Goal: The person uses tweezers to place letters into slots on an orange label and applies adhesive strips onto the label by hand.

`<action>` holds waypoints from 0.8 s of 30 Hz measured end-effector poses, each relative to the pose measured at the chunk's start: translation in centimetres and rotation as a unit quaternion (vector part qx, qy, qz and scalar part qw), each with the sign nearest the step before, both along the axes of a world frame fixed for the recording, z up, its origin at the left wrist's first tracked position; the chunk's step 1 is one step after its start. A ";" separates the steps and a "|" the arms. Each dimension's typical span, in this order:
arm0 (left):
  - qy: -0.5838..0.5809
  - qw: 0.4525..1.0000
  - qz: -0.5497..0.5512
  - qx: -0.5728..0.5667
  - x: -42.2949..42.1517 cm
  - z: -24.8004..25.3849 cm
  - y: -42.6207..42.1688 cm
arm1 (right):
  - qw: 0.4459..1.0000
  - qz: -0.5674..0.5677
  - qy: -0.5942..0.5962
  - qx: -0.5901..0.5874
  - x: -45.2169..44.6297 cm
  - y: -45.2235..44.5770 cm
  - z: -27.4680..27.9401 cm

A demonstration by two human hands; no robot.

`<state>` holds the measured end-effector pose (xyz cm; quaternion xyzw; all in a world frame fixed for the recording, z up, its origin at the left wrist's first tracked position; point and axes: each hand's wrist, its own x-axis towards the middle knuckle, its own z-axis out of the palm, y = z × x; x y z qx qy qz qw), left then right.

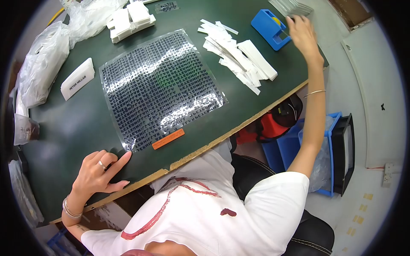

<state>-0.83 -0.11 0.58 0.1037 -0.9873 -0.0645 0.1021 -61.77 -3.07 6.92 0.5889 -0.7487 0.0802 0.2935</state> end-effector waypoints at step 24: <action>-0.016 0.998 -0.005 -0.067 -0.2 0.1 0.7 | 0.946 0.057 -0.280 0.155 -5.0 0.0 0.9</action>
